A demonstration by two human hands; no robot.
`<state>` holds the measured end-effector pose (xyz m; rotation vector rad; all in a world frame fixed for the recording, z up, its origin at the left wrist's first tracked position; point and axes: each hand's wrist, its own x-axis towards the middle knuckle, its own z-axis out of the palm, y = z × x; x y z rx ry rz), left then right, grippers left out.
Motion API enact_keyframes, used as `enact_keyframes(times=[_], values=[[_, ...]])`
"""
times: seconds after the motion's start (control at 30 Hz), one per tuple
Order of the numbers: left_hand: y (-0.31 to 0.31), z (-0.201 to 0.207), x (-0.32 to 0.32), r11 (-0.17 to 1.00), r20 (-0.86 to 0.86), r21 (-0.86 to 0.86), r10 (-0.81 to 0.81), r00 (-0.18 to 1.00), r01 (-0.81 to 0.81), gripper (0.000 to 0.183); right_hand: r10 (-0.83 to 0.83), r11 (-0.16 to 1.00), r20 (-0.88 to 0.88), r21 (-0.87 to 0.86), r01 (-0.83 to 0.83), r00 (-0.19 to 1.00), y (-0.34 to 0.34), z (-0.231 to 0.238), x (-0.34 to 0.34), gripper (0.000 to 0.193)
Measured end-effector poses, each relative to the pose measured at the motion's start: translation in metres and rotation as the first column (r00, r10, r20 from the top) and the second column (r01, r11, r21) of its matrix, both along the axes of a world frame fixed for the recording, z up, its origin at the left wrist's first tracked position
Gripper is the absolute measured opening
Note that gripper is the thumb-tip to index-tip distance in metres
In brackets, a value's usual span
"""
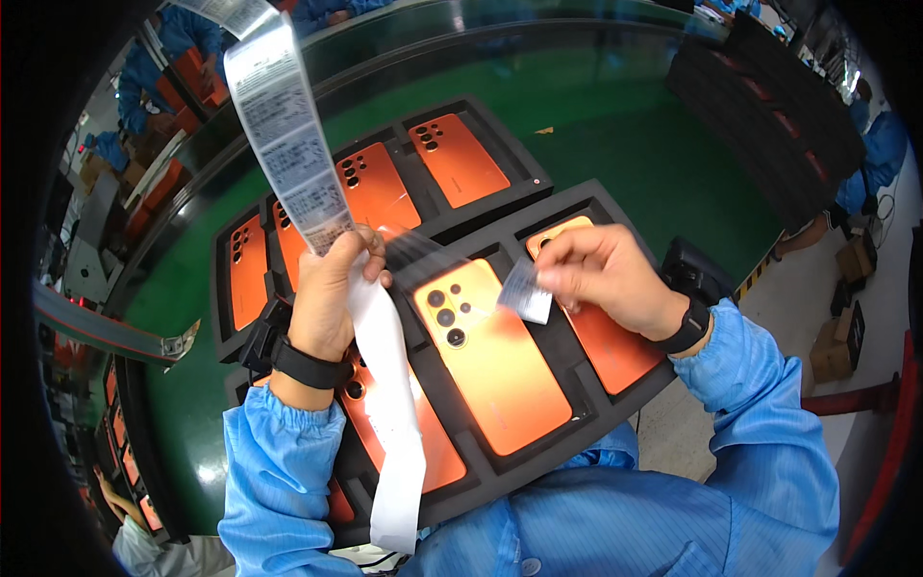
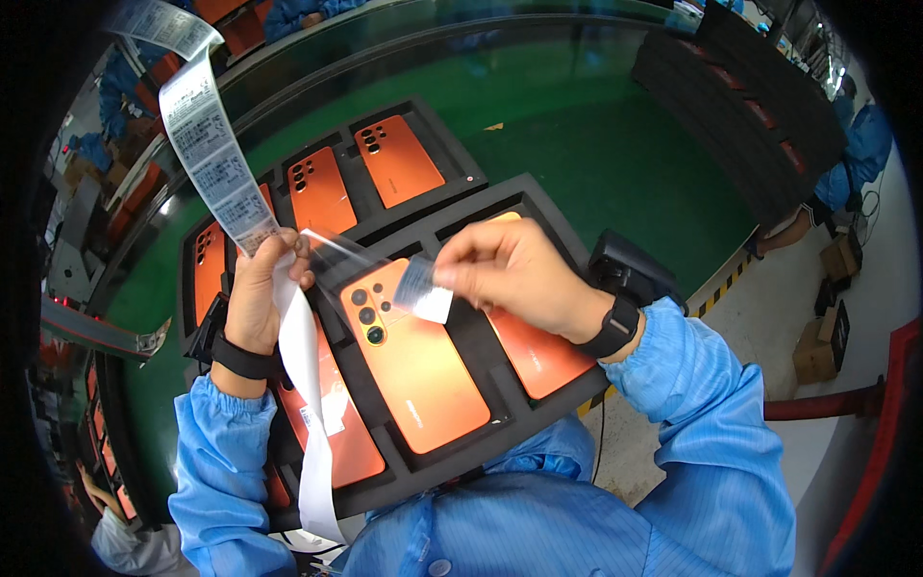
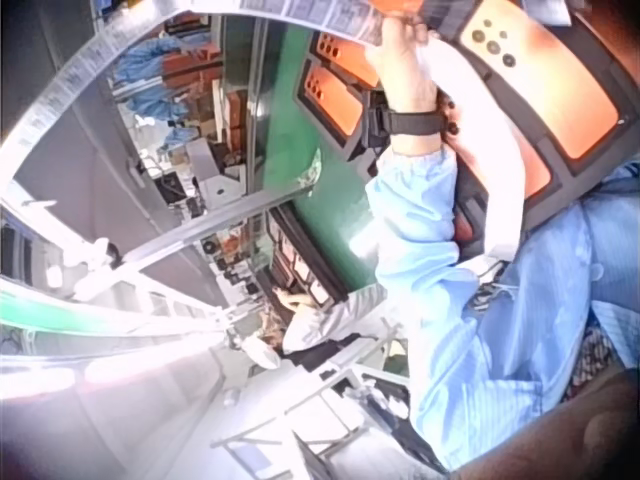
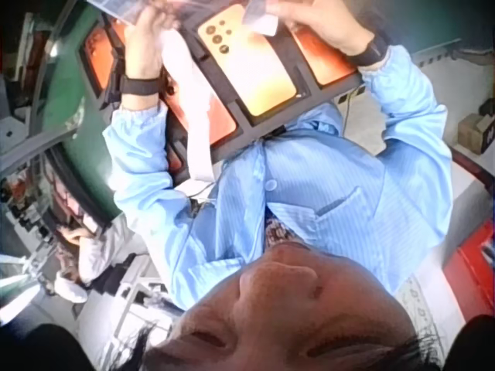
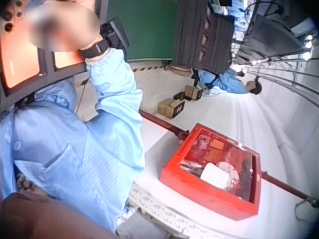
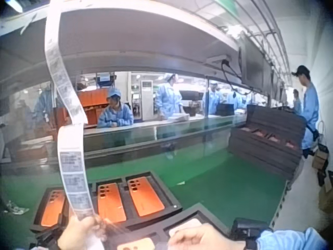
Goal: Applying technical certification/regulatory stickers to the back of orange smartphones on an assembly line tray.
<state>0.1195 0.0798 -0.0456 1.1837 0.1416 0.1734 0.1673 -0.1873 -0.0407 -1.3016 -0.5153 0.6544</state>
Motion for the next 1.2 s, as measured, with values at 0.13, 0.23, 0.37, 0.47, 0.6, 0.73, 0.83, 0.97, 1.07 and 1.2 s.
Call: enact_keyframes(times=[0.13, 0.23, 0.37, 0.47, 0.6, 0.73, 0.83, 0.97, 1.07, 1.2], values=[[0.002, -0.003, -0.002, 0.995, -0.063, -0.025, -0.094, 0.994, 0.092, 0.009, 0.287, 0.946, 0.354, -0.249, -0.206, 0.89, 0.013, -0.005, -0.015, 0.011], [-0.007, 0.001, -0.003, 0.994, -0.056, 0.053, -0.09, 0.994, 0.093, 0.01, 0.371, 0.905, 0.425, -0.367, -0.217, 0.826, 0.02, -0.007, -0.015, 0.011], [-0.006, 0.002, -0.001, 0.993, -0.052, 0.043, -0.107, 0.993, 0.11, 0.009, 0.397, 0.902, 0.526, -0.373, -0.215, 0.752, 0.023, -0.014, -0.012, 0.011], [-0.007, 0.002, -0.003, 0.994, -0.049, 0.042, -0.096, 0.994, 0.098, 0.009, 0.403, 0.907, 0.567, -0.352, -0.231, 0.718, 0.025, -0.017, -0.012, 0.011], [-0.004, 0.0, -0.003, 0.993, -0.034, 0.013, -0.118, 0.992, 0.119, 0.009, 0.44, 0.889, 0.558, -0.379, -0.257, 0.703, 0.025, -0.015, -0.012, 0.011], [-0.004, -0.002, -0.002, 0.995, -0.05, 0.01, -0.104, 0.993, 0.104, 0.01, 0.442, 0.886, 0.552, -0.393, -0.248, 0.707, 0.026, -0.018, -0.012, 0.011], [-0.005, 0.0, -0.003, 0.995, -0.05, 0.013, -0.094, 0.994, 0.095, 0.011, 0.424, 0.897, 0.571, -0.371, -0.239, 0.703, 0.026, -0.017, -0.012, 0.012], [-0.005, 0.002, -0.001, 0.995, -0.046, 0.005, -0.095, 0.994, 0.095, 0.011, 0.437, 0.89, 0.576, -0.389, -0.238, 0.691, 0.026, -0.015, -0.009, 0.013], [-0.007, 0.001, 0.001, 0.996, -0.045, -0.001, -0.094, 0.995, 0.094, 0.011, 0.44, 0.887, 0.576, -0.398, -0.234, 0.689, 0.025, -0.016, -0.008, 0.013], [-0.005, -0.002, -0.001, 0.995, -0.04, -0.004, -0.098, 0.994, 0.098, 0.01, 0.441, 0.888, 0.574, -0.393, -0.24, 0.69, 0.027, -0.018, -0.009, 0.013]])
